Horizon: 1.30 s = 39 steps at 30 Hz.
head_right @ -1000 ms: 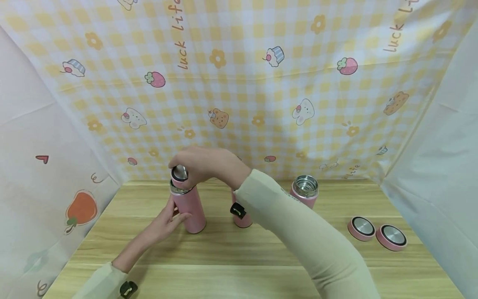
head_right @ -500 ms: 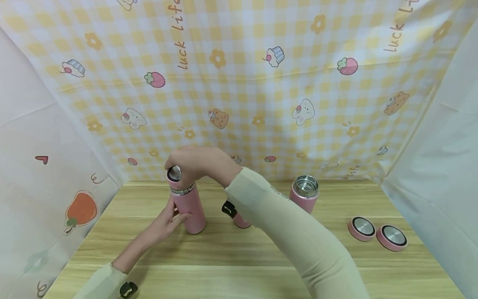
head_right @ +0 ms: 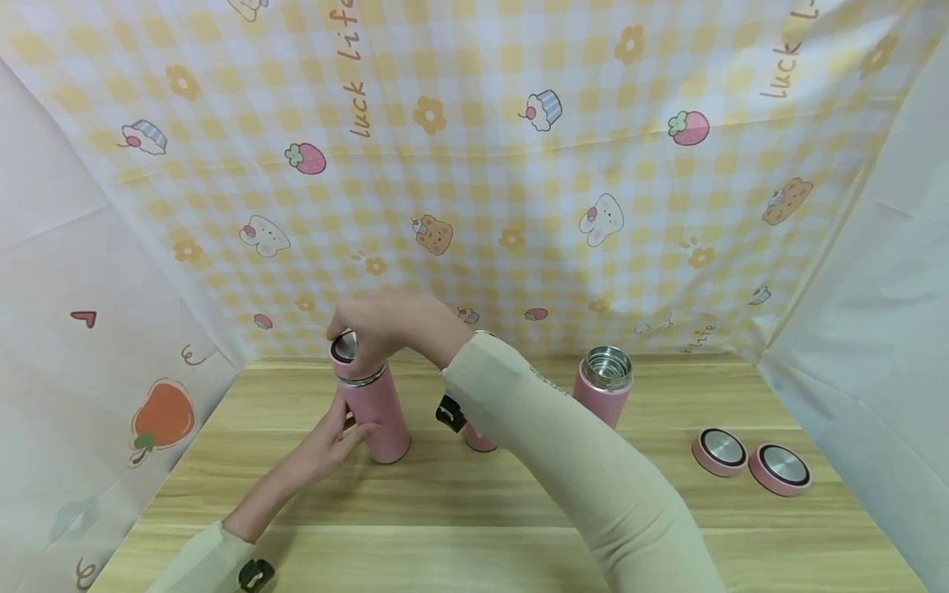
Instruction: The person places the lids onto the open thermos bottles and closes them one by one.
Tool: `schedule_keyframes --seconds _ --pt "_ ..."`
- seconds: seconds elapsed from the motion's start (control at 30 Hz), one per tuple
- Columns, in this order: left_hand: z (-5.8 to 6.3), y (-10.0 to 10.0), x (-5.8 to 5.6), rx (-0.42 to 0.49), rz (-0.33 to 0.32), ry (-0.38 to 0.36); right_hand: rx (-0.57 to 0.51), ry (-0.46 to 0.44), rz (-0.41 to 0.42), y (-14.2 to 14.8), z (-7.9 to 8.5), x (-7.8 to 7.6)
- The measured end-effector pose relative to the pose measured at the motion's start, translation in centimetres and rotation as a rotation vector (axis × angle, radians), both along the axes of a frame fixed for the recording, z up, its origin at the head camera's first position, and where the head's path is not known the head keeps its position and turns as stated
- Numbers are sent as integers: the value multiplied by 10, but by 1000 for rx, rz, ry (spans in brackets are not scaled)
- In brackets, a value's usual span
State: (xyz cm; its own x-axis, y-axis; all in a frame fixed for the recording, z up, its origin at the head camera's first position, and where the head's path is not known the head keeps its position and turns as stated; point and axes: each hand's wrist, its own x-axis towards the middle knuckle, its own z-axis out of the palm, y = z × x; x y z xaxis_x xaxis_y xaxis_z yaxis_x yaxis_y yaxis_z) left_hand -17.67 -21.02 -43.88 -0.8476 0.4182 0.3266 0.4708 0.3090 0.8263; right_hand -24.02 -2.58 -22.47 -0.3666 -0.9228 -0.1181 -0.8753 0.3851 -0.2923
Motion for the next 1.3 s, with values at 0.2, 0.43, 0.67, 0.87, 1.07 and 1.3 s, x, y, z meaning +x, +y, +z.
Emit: schedule_keyframes --seconds 0.2,0.43,0.67,0.87,1.07,1.3 --pt "-1 0 0 5 3 6 23 3 -12 -3 -2 0" --pt "-1 0 0 3 -1 13 56 65 1 -6 -1 4" --pt "-1 0 -1 4 -13 12 50 97 24 -7 -3 4" --pt "-1 0 -1 15 -19 11 40 95 20 -6 -3 4" --pt "-2 0 -2 13 -14 13 38 95 18 -6 -4 5" --pt "-2 -1 -2 7 -13 6 28 105 23 -5 -5 5"
